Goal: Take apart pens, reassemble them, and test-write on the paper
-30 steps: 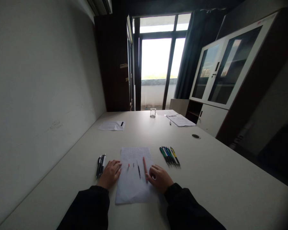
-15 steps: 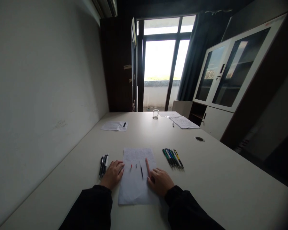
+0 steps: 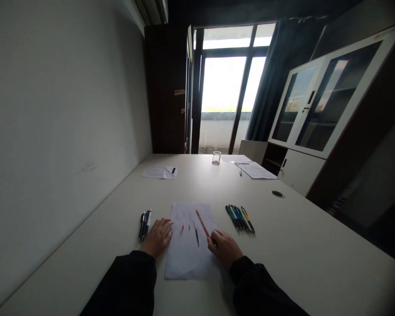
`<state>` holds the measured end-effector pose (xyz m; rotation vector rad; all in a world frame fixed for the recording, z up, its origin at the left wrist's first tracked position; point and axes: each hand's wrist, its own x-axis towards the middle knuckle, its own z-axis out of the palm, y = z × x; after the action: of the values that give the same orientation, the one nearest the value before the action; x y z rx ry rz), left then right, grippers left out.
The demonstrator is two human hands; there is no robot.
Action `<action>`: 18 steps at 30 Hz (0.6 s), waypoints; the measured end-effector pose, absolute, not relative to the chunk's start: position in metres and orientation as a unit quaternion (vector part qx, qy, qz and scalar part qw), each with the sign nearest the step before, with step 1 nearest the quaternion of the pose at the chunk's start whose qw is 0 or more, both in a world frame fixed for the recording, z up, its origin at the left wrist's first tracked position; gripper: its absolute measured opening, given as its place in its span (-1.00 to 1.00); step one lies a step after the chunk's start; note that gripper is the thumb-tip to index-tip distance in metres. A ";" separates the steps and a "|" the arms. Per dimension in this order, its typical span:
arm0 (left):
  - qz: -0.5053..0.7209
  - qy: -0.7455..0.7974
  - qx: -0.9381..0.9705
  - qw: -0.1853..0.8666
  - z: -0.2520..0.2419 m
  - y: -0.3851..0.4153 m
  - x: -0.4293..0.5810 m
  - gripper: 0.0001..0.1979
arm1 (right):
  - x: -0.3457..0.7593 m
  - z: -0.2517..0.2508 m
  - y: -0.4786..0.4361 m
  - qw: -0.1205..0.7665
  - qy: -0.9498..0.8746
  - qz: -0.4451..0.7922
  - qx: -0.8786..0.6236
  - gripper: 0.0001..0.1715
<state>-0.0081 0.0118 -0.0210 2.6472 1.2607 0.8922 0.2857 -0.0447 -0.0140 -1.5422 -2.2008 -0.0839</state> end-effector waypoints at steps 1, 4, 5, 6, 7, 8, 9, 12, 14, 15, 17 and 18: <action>0.294 0.407 0.864 0.038 -0.020 0.011 -0.008 -0.63 | 0.286 -0.014 -0.045 0.231 -0.807 -0.028 -0.542 -0.78; 0.306 0.392 0.867 0.039 -0.014 0.007 -0.009 -0.53 | 0.285 -0.014 -0.046 0.249 -0.832 -0.022 -0.495 -0.77; 0.310 0.387 0.868 0.039 -0.011 0.005 -0.008 -0.49 | 0.284 -0.014 -0.046 0.254 -0.838 -0.021 -0.483 -0.77; 0.313 0.383 0.869 0.039 -0.008 0.003 -0.008 -0.45 | 0.284 -0.014 -0.046 0.258 -0.843 -0.019 -0.472 -0.78; 0.315 0.378 0.870 0.040 -0.006 0.001 -0.007 -0.42 | 0.284 -0.014 -0.046 0.261 -0.847 -0.019 -0.463 -0.79; 0.316 0.374 0.871 0.041 -0.004 -0.002 -0.006 -0.38 | 0.283 -0.014 -0.046 0.263 -0.851 -0.018 -0.454 -0.81; 0.316 0.369 0.873 0.043 -0.002 -0.003 -0.004 -0.36 | 0.283 -0.015 -0.046 0.265 -0.854 -0.018 -0.447 -0.82; 0.306 0.351 0.884 0.050 0.002 -0.008 0.001 -0.38 | 0.283 -0.014 -0.046 0.267 -0.862 -0.021 -0.431 -0.87; 0.291 0.334 0.895 0.056 0.003 -0.010 0.004 -0.50 | 0.282 -0.013 -0.046 0.267 -0.864 -0.022 -0.426 -0.88; 0.283 0.325 0.900 0.059 0.003 -0.011 0.005 -0.57 | 0.282 -0.012 -0.047 0.267 -0.865 -0.023 -0.424 -0.88; 0.270 0.310 0.910 0.064 0.004 -0.013 0.007 -0.66 | 0.280 -0.009 -0.048 0.267 -0.866 -0.023 -0.422 -0.87; 0.264 0.305 0.912 0.065 0.005 -0.014 0.008 -0.67 | 0.280 -0.008 -0.049 0.267 -0.866 -0.023 -0.423 -0.86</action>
<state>0.0082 -0.0139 0.0049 2.7531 0.9209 0.7980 0.2800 -0.0488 -0.0080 -1.1416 -2.3361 -0.0619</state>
